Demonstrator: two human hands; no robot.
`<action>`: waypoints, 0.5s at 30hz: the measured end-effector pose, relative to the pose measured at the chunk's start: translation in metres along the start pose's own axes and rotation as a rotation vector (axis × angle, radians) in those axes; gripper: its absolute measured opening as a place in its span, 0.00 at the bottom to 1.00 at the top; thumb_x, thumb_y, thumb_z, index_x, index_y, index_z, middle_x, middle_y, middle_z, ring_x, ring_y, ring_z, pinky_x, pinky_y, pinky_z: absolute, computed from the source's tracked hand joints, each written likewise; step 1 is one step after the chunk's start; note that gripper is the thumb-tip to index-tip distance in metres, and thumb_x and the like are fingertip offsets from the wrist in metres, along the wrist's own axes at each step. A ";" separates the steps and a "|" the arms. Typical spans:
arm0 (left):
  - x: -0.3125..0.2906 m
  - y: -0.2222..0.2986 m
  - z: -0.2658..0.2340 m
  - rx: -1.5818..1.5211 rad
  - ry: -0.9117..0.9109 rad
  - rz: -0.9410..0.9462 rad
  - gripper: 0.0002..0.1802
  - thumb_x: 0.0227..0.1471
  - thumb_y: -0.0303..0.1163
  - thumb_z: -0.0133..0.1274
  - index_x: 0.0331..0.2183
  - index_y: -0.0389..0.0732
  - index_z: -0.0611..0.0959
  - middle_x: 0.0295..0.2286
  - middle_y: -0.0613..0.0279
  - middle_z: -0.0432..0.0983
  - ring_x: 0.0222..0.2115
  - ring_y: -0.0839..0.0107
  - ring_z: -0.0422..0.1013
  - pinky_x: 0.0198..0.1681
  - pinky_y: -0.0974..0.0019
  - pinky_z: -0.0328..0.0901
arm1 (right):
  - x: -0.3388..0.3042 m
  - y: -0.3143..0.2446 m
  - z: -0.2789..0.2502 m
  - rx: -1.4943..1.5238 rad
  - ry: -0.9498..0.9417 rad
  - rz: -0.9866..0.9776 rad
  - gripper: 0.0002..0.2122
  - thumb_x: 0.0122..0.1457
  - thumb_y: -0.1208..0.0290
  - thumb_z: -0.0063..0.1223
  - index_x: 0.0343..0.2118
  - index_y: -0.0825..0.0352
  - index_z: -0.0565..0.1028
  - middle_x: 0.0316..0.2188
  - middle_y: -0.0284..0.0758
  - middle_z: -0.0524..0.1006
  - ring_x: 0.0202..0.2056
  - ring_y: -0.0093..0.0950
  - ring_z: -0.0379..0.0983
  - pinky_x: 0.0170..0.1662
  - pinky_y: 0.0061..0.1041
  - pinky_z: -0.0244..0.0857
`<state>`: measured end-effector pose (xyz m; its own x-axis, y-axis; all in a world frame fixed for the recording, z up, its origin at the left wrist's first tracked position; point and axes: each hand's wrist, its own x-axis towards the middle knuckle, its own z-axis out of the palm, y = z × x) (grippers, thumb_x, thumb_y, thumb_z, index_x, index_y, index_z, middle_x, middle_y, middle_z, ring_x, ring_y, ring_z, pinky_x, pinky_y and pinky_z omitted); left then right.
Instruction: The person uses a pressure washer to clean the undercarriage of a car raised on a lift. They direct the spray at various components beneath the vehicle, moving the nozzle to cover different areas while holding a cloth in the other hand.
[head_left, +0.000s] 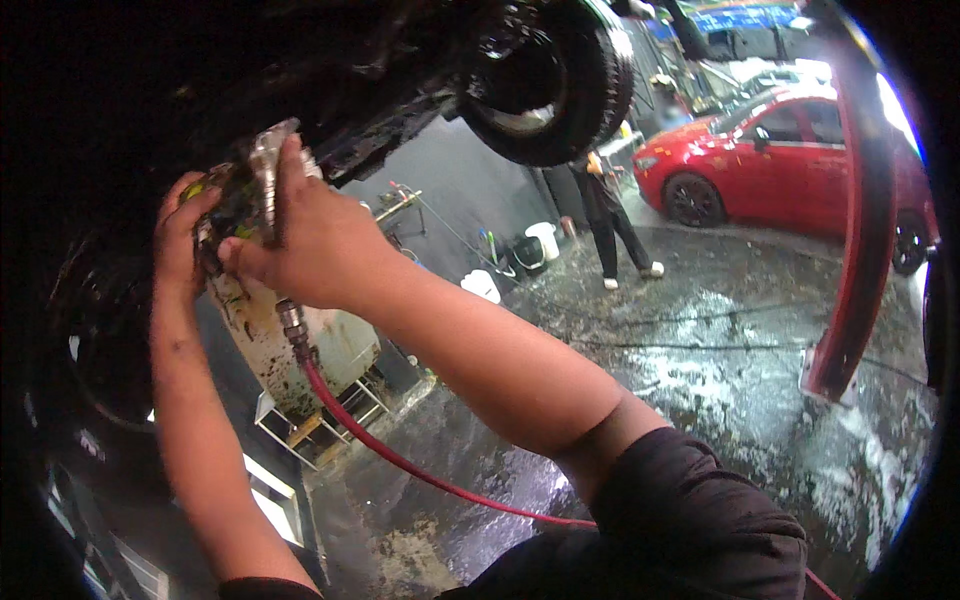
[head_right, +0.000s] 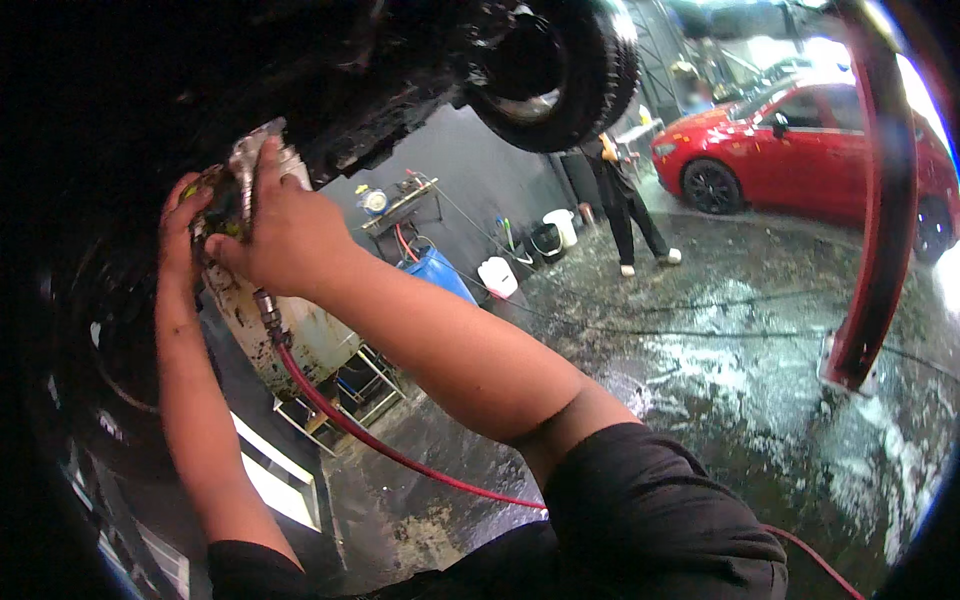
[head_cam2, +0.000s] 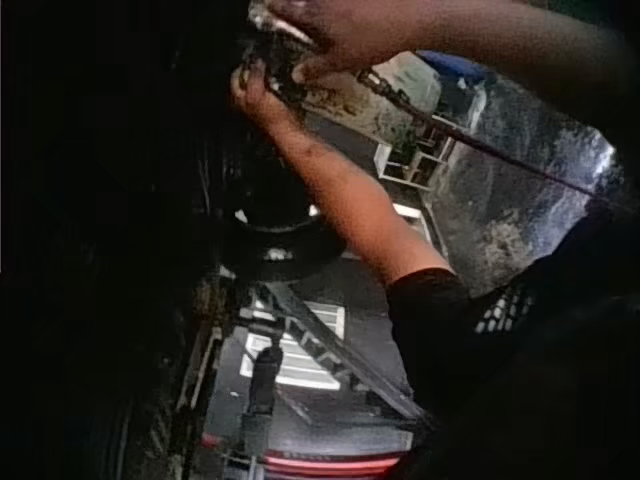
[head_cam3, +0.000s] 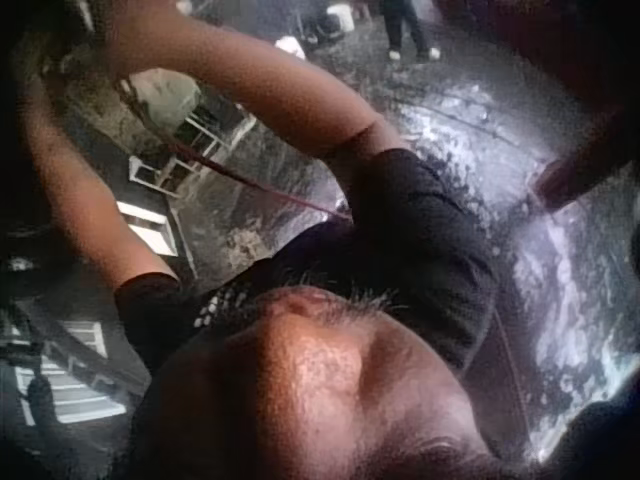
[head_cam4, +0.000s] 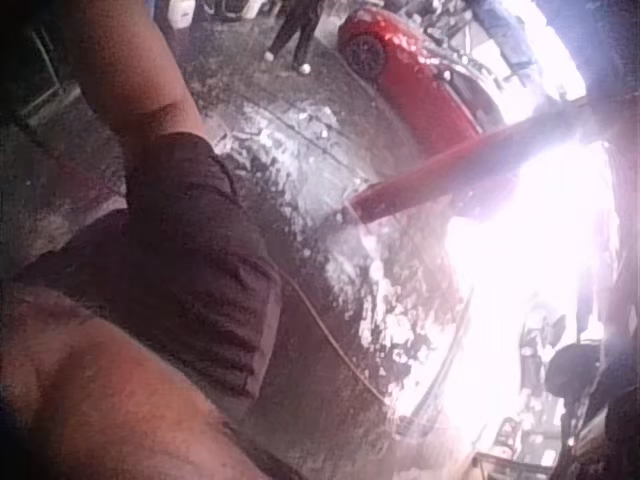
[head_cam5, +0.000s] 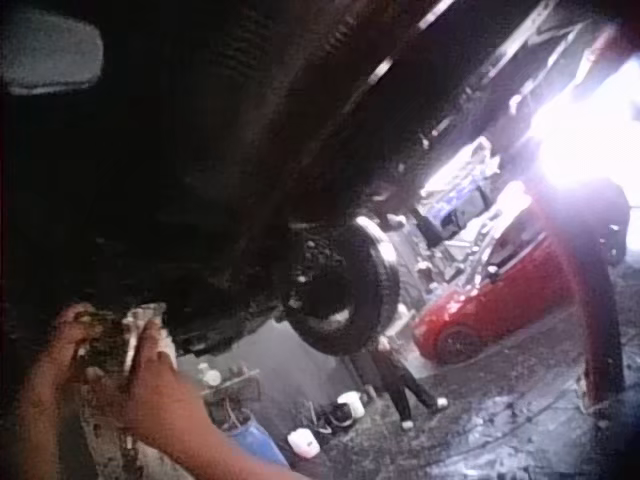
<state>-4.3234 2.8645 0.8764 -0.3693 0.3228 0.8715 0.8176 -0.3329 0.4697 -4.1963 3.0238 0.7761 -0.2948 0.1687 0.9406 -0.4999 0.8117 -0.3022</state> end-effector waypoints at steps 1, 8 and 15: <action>-0.004 0.002 0.003 0.026 0.045 0.004 0.13 0.56 0.32 0.61 0.43 0.41 0.82 0.37 0.65 0.82 0.38 0.72 0.77 0.46 0.67 0.70 | -0.002 -0.002 -0.004 0.011 -0.024 0.014 0.61 0.53 0.44 0.68 0.71 0.86 0.41 0.48 0.62 0.78 0.45 0.56 0.81 0.51 0.43 0.77; 0.020 -0.012 -0.002 0.089 -0.111 0.022 0.15 0.57 0.32 0.61 0.46 0.40 0.82 0.40 0.65 0.82 0.41 0.73 0.76 0.50 0.67 0.69 | -0.007 0.000 -0.025 -0.016 -0.053 0.035 0.57 0.57 0.50 0.65 0.71 0.87 0.40 0.48 0.63 0.78 0.46 0.55 0.81 0.51 0.44 0.76; 0.031 -0.008 0.048 0.114 -0.230 0.077 0.07 0.56 0.29 0.61 0.38 0.43 0.81 0.33 0.71 0.79 0.35 0.79 0.73 0.43 0.71 0.67 | -0.006 0.022 -0.042 -0.085 0.032 0.021 0.52 0.60 0.54 0.60 0.69 0.91 0.41 0.46 0.60 0.78 0.44 0.53 0.81 0.47 0.43 0.78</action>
<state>-4.3203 2.9192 0.8928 -0.2043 0.4976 0.8430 0.8890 -0.2663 0.3726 -4.1710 3.0644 0.7708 -0.2776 0.2026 0.9391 -0.4224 0.8522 -0.3087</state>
